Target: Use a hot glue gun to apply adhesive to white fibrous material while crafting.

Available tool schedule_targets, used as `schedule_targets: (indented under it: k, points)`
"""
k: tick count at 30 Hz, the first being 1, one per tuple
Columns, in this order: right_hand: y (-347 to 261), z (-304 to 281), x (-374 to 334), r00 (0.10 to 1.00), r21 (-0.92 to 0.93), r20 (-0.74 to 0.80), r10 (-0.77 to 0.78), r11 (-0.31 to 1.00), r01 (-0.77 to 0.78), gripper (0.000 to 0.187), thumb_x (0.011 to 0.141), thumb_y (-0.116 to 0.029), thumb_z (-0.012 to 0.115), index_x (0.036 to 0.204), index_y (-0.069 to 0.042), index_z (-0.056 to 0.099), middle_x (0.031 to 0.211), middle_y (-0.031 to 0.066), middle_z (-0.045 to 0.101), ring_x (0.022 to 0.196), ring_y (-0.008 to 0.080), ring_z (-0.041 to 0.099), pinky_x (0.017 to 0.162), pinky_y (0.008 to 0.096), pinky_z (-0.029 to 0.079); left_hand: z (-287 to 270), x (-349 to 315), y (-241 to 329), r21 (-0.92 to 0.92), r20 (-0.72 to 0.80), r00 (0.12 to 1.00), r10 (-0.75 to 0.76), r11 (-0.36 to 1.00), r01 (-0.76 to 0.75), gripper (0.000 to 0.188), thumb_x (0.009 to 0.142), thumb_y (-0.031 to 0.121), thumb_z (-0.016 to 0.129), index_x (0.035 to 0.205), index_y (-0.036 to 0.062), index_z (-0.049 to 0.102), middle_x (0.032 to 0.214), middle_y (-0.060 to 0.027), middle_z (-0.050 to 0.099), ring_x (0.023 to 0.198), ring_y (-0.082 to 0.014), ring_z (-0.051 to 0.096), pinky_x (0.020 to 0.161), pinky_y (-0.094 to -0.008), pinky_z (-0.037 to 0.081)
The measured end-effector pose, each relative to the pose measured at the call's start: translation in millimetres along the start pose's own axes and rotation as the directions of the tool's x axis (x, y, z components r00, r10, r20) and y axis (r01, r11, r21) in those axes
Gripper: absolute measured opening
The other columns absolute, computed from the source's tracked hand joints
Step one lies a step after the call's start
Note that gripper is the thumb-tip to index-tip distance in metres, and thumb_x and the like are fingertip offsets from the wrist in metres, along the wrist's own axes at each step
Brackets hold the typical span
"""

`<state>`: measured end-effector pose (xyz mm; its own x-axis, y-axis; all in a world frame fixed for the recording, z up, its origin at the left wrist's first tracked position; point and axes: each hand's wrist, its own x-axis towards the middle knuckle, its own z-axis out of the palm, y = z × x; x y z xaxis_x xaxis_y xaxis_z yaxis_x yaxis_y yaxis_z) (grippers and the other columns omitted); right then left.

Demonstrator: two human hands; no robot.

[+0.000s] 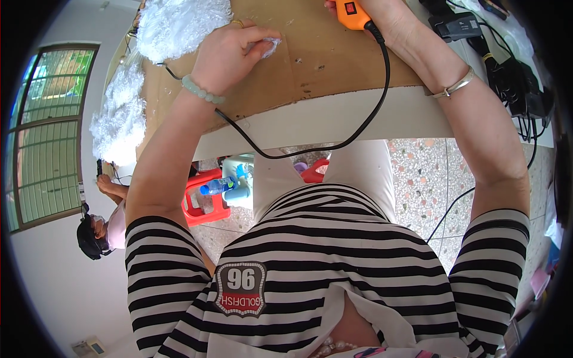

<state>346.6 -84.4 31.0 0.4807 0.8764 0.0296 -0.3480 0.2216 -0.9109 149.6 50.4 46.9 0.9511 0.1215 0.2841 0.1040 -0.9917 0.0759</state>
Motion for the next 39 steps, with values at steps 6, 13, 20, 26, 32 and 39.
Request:
schedule_targets:
  k: [6,13,20,26,32,39]
  points:
    - [-1.2,5.0,0.2,1.0,-0.046,0.001,0.019,0.999,-0.019,0.022,0.093,-0.026,0.052,0.093,-0.005,0.06,0.077,0.0061,0.062,0.065,0.015,0.059,0.059,0.0251,0.047,1.3,-8.7,-0.2,0.241,-0.095,0.972,0.214,0.953,-0.186,0.015,0.075,0.009,0.066,0.089,0.0142,0.07,0.075,-0.0032,0.063,0.066,-0.0254,0.06,0.067,-0.0369,0.049]
    - [-5.2,6.2,-4.5,1.0,-0.058,-0.007,0.004,0.998,-0.004,0.023,0.094,-0.026,0.052,0.094,-0.005,0.06,0.077,0.0065,0.062,0.065,0.0152,0.059,0.059,0.0253,0.047,-7.1,-13.8,3.8,0.209,-0.041,0.962,0.27,0.944,-0.256,0.025,0.074,-0.002,0.057,0.092,0.0084,0.069,0.084,-0.006,0.063,0.08,-0.0253,0.06,0.073,-0.0364,0.048]
    - [14.8,-13.2,10.1,0.882,0.344,0.406,-0.239,0.934,0.095,0.023,0.094,-0.025,0.051,0.099,-0.005,0.06,0.079,0.0063,0.062,0.067,0.0152,0.058,0.059,0.0255,0.047,-3.4,-32.1,-14.1,-0.406,-0.072,0.979,-0.192,0.902,0.147,0.034,0.071,-0.009,0.048,0.094,0.0067,0.068,0.091,-0.0086,0.065,0.084,-0.0274,0.06,0.084,-0.0339,0.046]
    - [-3.0,5.7,-5.6,0.999,-0.044,0.034,-0.021,0.999,0.023,0.023,0.094,-0.025,0.052,0.097,-0.004,0.06,0.079,0.006,0.062,0.067,0.0152,0.059,0.061,0.0253,0.047,-6.8,-14.9,9.7,0.042,-0.286,0.949,0.129,0.992,-0.121,0.04,0.071,-0.011,0.045,0.101,0.0075,0.063,0.089,-0.0087,0.066,0.09,-0.0296,0.059,0.084,-0.0348,0.047]
    - [-4.7,6.2,-1.2,0.999,-0.055,0.043,0.013,0.998,-0.01,0.023,0.094,-0.025,0.053,0.094,-0.003,0.06,0.078,0.0065,0.062,0.066,0.0151,0.058,0.06,0.0254,0.047,-11.4,-14.0,9.4,-0.227,-0.082,0.994,-0.073,0.973,0.053,0.043,0.073,-0.012,0.045,0.109,0.0077,0.059,0.088,-0.0088,0.066,0.086,-0.0241,0.06,0.082,-0.0342,0.047]
    - [-7.9,9.9,-7.9,0.999,-0.067,0.013,0.029,0.997,-0.028,0.022,0.094,-0.023,0.053,0.104,-0.004,0.058,0.079,0.0067,0.063,0.066,0.0155,0.059,0.062,0.0253,0.048,-29.1,-28.1,-29.9,-0.809,-0.205,0.681,-0.703,0.513,0.286,0.025,0.083,-0.006,0.056,0.105,0.0027,0.063,0.084,-0.0016,0.062,0.07,-0.0101,0.056,0.065,-0.0232,0.048]
